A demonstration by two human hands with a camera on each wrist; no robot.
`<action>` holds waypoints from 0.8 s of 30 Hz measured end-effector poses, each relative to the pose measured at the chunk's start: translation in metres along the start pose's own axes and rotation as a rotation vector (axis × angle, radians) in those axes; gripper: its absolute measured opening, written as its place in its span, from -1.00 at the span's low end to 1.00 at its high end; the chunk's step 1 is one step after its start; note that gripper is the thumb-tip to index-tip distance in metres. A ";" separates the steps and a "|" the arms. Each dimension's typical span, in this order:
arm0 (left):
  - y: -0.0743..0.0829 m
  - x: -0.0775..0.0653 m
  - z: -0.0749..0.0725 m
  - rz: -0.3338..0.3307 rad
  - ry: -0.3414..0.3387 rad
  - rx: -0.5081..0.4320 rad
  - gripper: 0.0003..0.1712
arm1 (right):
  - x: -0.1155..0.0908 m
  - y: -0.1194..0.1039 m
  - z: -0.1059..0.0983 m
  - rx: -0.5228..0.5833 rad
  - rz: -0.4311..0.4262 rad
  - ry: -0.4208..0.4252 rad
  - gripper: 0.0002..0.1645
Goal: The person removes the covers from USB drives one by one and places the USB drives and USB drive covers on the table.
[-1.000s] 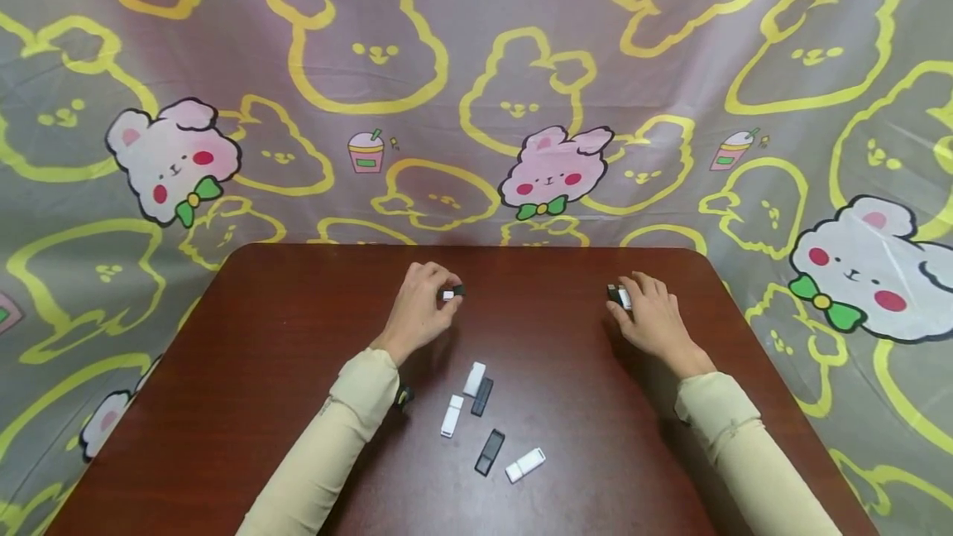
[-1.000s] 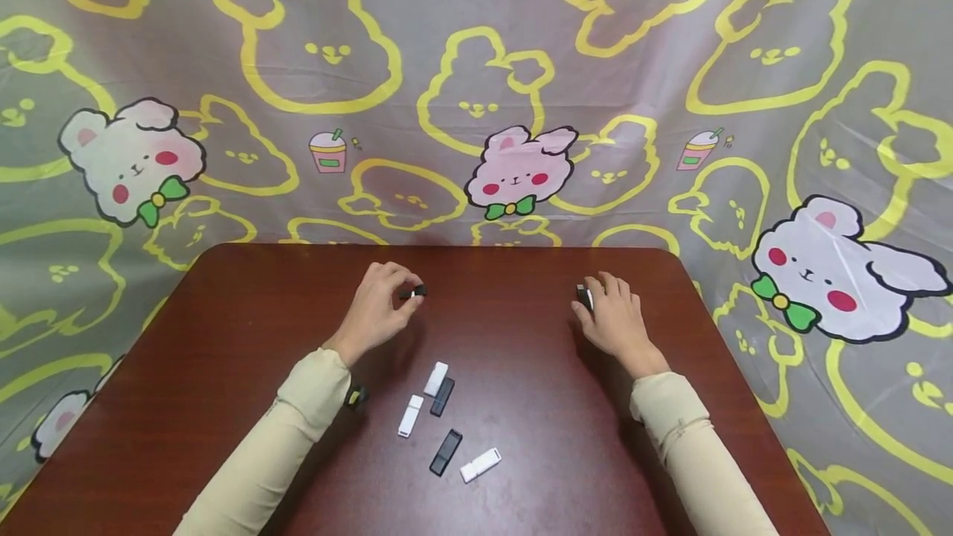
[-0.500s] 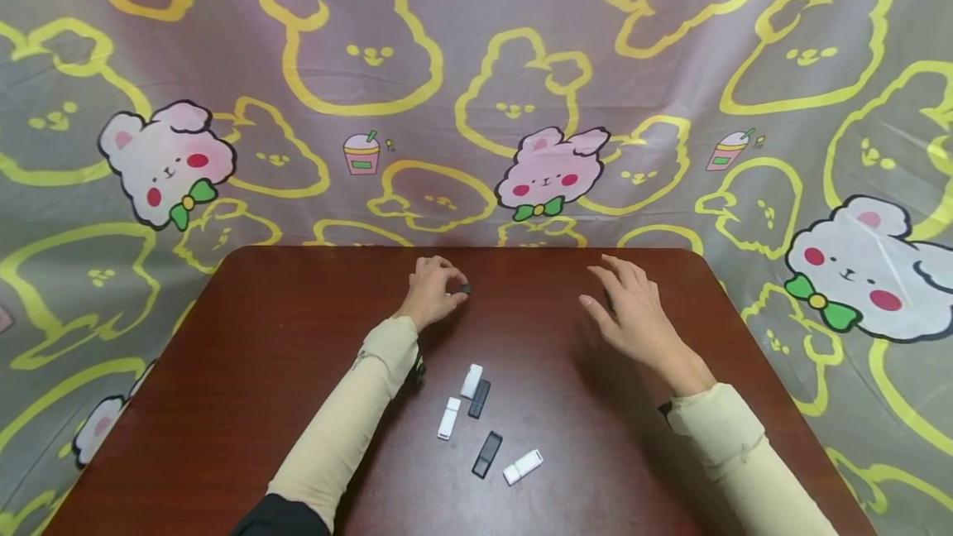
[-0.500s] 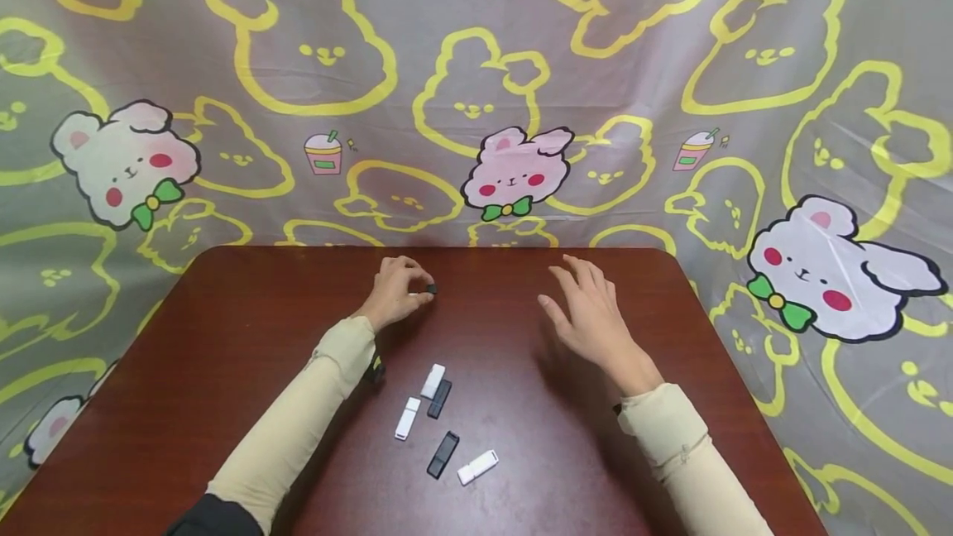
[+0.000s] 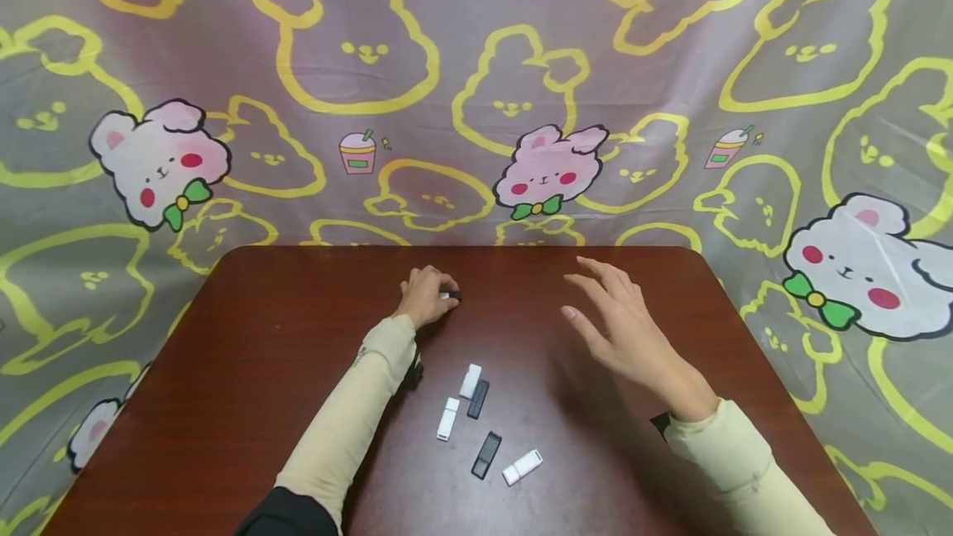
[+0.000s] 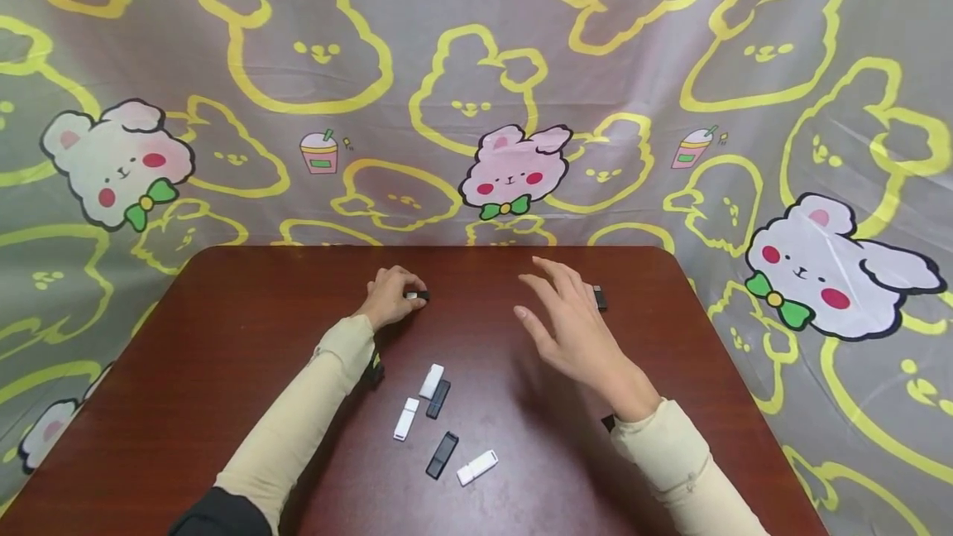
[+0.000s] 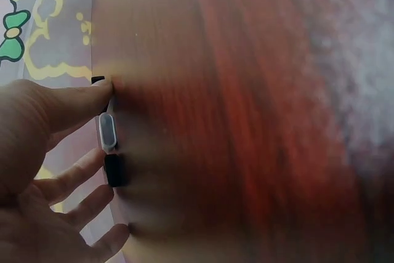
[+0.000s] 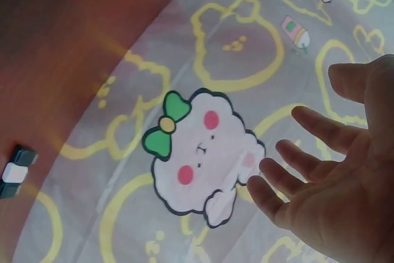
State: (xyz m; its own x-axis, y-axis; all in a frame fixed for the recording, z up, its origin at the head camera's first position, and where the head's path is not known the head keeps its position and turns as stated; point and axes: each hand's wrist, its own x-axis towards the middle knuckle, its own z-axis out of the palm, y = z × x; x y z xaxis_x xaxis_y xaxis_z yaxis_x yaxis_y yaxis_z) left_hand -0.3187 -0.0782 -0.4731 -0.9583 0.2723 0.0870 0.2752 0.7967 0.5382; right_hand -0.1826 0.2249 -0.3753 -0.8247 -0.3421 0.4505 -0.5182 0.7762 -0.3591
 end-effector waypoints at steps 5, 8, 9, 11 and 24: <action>-0.004 0.001 0.001 0.000 -0.009 0.004 -0.79 | -0.001 -0.008 -0.002 0.016 -0.014 -0.009 -0.44; -0.006 0.001 0.002 -0.002 -0.011 0.000 -0.80 | -0.001 -0.013 -0.004 0.018 -0.015 -0.021 -0.42; -0.006 0.001 0.002 -0.004 -0.011 -0.001 -0.79 | -0.002 -0.014 -0.004 0.016 -0.018 -0.024 -0.42; -0.006 0.002 0.003 -0.010 -0.014 0.000 -0.79 | -0.002 -0.016 -0.005 0.015 -0.024 -0.029 -0.42; -0.009 -0.001 0.000 -0.023 -0.030 -0.017 -0.67 | -0.005 -0.032 -0.006 -0.018 -0.101 -0.029 -0.37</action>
State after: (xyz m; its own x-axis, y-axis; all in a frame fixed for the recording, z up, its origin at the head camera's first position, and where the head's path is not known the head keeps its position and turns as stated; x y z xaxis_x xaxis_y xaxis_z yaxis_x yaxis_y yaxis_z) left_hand -0.3204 -0.0856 -0.4781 -0.9614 0.2707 0.0492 0.2517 0.7933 0.5543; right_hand -0.1606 0.2053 -0.3610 -0.7747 -0.4342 0.4596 -0.5953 0.7460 -0.2986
